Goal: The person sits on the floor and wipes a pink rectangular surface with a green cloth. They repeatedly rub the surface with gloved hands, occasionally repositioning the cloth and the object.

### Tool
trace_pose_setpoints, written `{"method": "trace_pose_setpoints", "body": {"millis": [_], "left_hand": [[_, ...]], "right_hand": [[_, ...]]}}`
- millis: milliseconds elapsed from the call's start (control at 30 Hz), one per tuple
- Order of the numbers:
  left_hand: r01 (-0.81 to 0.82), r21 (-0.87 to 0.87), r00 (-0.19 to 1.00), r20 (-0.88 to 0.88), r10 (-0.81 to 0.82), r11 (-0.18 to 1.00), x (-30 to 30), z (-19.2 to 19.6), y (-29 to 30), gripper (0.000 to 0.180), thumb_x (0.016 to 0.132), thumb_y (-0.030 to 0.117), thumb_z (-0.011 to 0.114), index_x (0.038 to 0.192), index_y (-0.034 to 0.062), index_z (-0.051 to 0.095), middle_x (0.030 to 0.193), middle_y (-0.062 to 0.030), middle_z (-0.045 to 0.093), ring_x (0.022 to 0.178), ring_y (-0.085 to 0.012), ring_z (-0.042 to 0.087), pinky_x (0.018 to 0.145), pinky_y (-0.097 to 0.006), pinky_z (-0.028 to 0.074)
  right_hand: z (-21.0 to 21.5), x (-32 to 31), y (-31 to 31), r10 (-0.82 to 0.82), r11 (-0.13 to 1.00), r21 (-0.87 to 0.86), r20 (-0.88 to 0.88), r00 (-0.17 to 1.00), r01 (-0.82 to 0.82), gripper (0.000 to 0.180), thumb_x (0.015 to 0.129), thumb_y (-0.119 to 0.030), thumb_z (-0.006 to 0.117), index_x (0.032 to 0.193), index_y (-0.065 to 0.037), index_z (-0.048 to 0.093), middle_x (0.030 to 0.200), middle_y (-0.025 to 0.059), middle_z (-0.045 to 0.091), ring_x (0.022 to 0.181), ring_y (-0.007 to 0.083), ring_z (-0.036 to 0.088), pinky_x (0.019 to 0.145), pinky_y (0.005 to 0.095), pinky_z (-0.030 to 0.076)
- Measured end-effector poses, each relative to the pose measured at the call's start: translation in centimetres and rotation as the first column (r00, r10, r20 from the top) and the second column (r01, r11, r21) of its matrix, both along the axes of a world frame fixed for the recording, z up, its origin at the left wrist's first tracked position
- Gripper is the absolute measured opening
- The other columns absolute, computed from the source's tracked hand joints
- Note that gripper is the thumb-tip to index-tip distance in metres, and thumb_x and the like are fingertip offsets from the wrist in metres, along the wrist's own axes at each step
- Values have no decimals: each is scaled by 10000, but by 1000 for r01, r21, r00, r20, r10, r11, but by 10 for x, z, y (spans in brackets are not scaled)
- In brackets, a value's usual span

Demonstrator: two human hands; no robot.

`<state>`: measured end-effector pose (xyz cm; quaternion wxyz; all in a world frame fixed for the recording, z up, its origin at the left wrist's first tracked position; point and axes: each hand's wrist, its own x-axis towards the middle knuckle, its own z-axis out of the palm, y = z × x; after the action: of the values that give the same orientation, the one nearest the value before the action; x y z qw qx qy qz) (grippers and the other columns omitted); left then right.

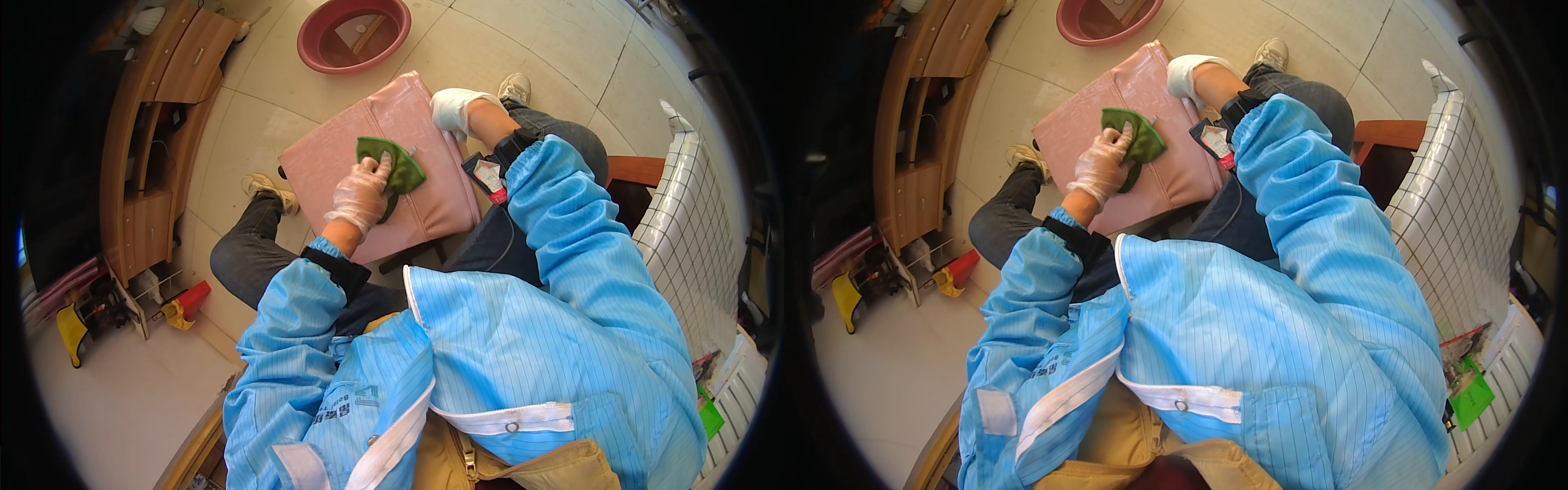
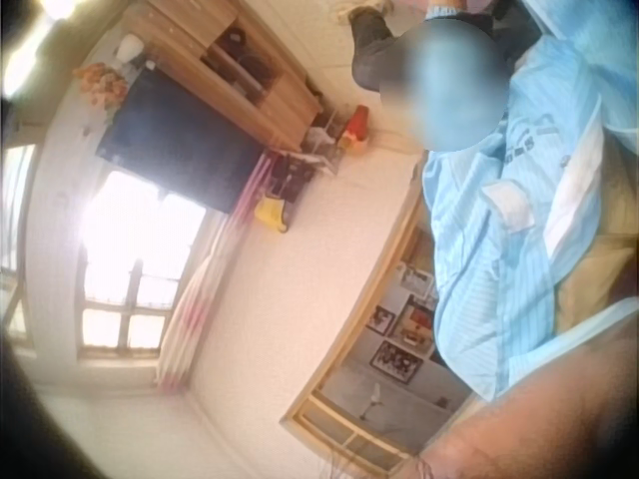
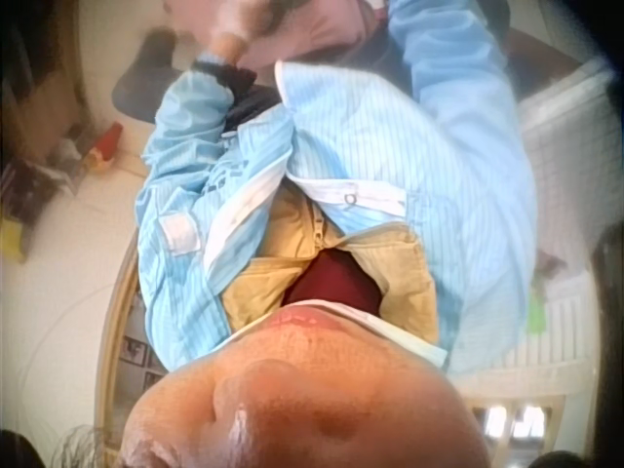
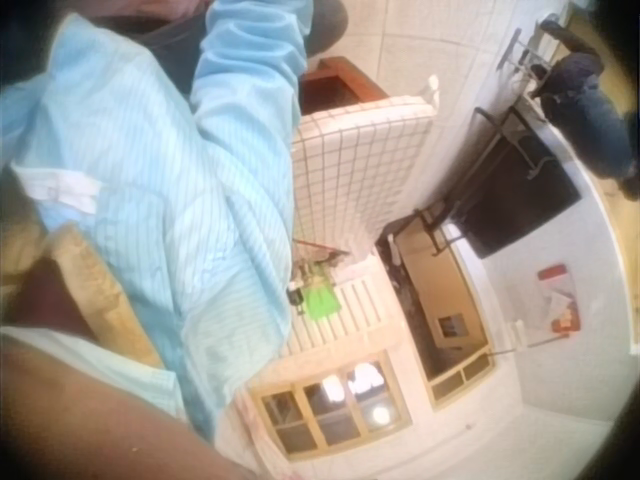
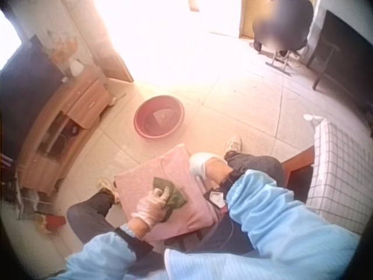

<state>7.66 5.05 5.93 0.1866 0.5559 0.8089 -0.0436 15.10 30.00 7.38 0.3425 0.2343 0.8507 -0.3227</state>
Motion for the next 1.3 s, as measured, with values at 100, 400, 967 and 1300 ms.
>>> {"method": "trace_pose_setpoints", "body": {"millis": [100, 400, 967, 1300], "left_hand": [[110, 23, 993, 41, -111, 994, 17, 1, -15, 650, 804, 188, 691, 1423, 177, 491, 1113, -85, 562, 1041, -297, 594, 802, -423, 553], [381, 97, 917, 86, -389, 920, 46, 7, -36, 639, 755, 129, 712, 1367, 232, 561, 1114, -56, 590, 964, -283, 613, 782, -398, 560], [309, 158, 951, -38, -307, 938, -1, 4, -19, 577, 773, 75, 653, 1301, 304, 618, 1097, -34, 604, 955, -268, 614, 757, -392, 537], [61, 87, 997, -46, -58, 994, -41, -8, 25, 650, 765, 7, 619, 1320, 345, 599, 1229, 14, 585, 1106, -262, 585, 886, -417, 527]], "right_hand": [[0, 0, 0, 69, 997, 24, -12, 998, -69, 247, 824, -46, 503, 872, 1, 741, 790, 166, 733, 684, 267, 732, 606, 397, 570], [-5, 0, 1, -97, 995, -10, -21, 995, 97, 249, 821, -59, 506, 851, -1, 746, 789, 168, 732, 688, 265, 731, 615, 388, 567], [2, -1, 1, -35, 999, 33, 16, 999, 34, 317, 787, -97, 605, 1071, 1, 709, 1081, 202, 708, 900, 361, 706, 763, 451, 559], [11, 1, -1, -49, 998, 39, 13, 999, 49, 322, 801, -104, 574, 1070, 10, 708, 1074, 215, 707, 912, 361, 710, 760, 454, 558]]}}
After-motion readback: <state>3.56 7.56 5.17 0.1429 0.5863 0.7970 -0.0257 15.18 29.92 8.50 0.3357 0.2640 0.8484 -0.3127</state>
